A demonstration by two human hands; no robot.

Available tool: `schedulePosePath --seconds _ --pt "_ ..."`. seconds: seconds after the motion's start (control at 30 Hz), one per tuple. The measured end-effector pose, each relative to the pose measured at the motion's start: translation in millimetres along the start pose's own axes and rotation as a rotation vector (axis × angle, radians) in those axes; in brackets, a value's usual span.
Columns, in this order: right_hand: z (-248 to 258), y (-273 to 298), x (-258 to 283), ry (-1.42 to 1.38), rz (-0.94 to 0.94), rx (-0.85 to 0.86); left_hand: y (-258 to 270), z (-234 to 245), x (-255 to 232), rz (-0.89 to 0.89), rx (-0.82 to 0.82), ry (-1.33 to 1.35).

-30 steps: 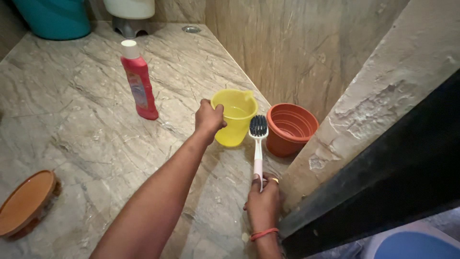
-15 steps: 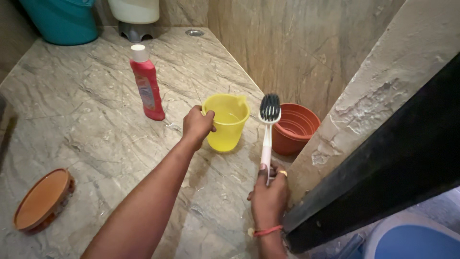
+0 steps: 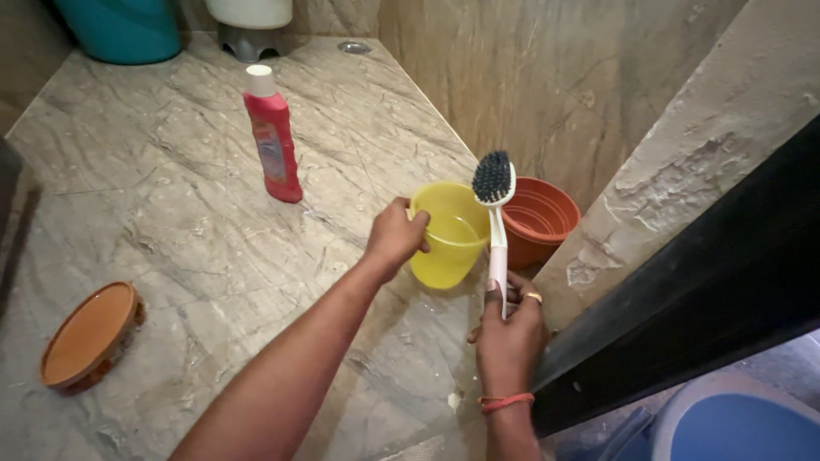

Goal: The person scrubs a tiled floor with a white brush, then moves to open a door before returning to the floor. They pick up a yellow cup and pour liquid onto the brush, continuing to scrub the floor.

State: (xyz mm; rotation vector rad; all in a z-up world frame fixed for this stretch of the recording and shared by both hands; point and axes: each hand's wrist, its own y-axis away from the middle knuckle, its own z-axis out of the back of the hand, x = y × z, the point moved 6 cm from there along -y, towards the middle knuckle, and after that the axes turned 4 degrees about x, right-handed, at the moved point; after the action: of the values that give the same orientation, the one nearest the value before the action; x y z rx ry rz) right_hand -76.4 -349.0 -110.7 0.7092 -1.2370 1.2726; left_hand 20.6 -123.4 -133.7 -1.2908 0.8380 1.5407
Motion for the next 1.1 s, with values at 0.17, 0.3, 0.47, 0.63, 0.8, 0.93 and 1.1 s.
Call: schedulePosePath --seconds 0.17,0.3,0.47,0.63,0.8,0.93,1.1 --pt "1 1 9 -0.027 -0.031 -0.011 8 -13 -2 0.08 0.063 0.064" --pt "-3 0 12 -0.047 0.004 -0.006 15 -23 -8 0.055 0.117 0.052" --pt "-18 1 9 -0.186 0.06 0.065 25 -21 -2 0.04 0.224 0.108" --pt "-37 21 23 -0.139 0.072 0.187 5 15 61 0.092 0.222 0.105" --pt "-71 52 22 0.044 -0.087 0.36 -34 140 148 0.044 -0.162 -0.161" --pt "-98 59 4 0.156 0.064 0.391 -17 220 138 0.086 -0.384 -0.319" --pt "-110 54 -34 0.311 0.067 0.437 10 237 89 0.024 -0.402 -0.378"
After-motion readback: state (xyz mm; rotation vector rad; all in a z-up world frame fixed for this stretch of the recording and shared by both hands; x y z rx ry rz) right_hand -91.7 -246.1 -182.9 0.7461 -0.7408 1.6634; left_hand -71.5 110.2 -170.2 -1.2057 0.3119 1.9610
